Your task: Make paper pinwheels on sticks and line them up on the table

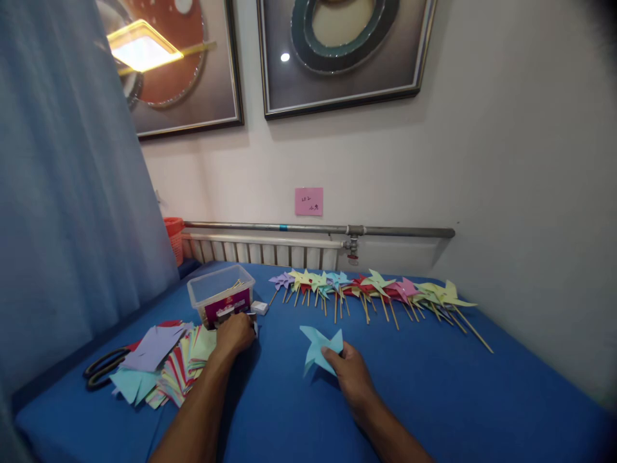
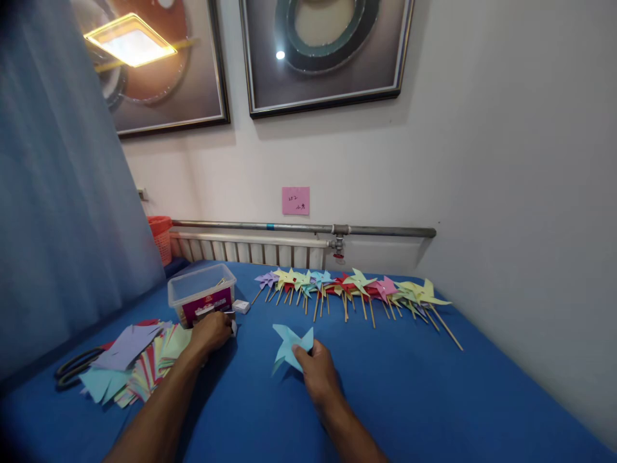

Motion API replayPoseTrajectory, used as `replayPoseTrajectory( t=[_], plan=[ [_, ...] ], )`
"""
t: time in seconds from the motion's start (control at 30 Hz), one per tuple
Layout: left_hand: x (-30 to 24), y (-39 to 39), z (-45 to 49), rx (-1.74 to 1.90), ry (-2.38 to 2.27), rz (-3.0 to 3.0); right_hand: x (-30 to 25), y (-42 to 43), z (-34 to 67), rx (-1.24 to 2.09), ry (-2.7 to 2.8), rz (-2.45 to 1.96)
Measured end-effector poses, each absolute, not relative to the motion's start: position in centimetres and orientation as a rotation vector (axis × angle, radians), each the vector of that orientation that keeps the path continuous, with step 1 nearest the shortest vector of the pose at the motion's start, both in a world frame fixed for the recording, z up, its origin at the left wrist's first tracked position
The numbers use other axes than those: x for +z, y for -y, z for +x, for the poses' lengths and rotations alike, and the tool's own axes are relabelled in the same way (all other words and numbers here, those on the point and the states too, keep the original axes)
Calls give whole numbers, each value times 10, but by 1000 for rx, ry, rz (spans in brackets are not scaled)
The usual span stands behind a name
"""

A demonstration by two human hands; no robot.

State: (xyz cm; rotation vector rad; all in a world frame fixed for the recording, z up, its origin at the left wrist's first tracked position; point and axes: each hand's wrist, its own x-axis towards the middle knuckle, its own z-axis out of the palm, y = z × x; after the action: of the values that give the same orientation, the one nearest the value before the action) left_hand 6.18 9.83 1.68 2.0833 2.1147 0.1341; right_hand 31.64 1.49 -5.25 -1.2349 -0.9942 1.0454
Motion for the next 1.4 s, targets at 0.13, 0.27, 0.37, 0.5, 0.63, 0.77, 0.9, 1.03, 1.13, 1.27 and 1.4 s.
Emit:
replayPoseTrajectory(
  t=[0.13,0.27,0.37,0.5,0.63,0.77,0.9,1.03,1.13,1.27,1.4],
  plan=[
    [19,-97,63,95,-2132,2093,-48,-11,316,1048,991,-1243],
    [19,-94,66,69,-2168,2120,-40,-5,315,1062,1007,-1238],
    [20,-91,68,92,-2178,2129,-38,-3,316,1057,1011,-1226],
    [24,-87,70,144,-2264,2131,-38,-2,316,1052,1024,-1210],
    [25,-84,76,250,-2279,2214,-40,-3,316,1042,1030,-1216],
    [18,-74,98,210,-2043,2398,-42,-5,316,1039,1010,-1233],
    [7,-59,124,47,-1702,2589,-40,-4,316,1063,985,-1213],
    [3,-52,130,48,-1623,2579,-38,-2,316,1072,1023,-1192],
    [4,-54,127,120,-1553,2542,-43,-6,317,1049,1016,-1218],
    [3,-61,122,178,-1449,2422,-48,-11,318,1032,985,-1289],
    [2,-67,118,245,-1494,2336,-42,-8,319,1050,992,-1264]
  ],
)
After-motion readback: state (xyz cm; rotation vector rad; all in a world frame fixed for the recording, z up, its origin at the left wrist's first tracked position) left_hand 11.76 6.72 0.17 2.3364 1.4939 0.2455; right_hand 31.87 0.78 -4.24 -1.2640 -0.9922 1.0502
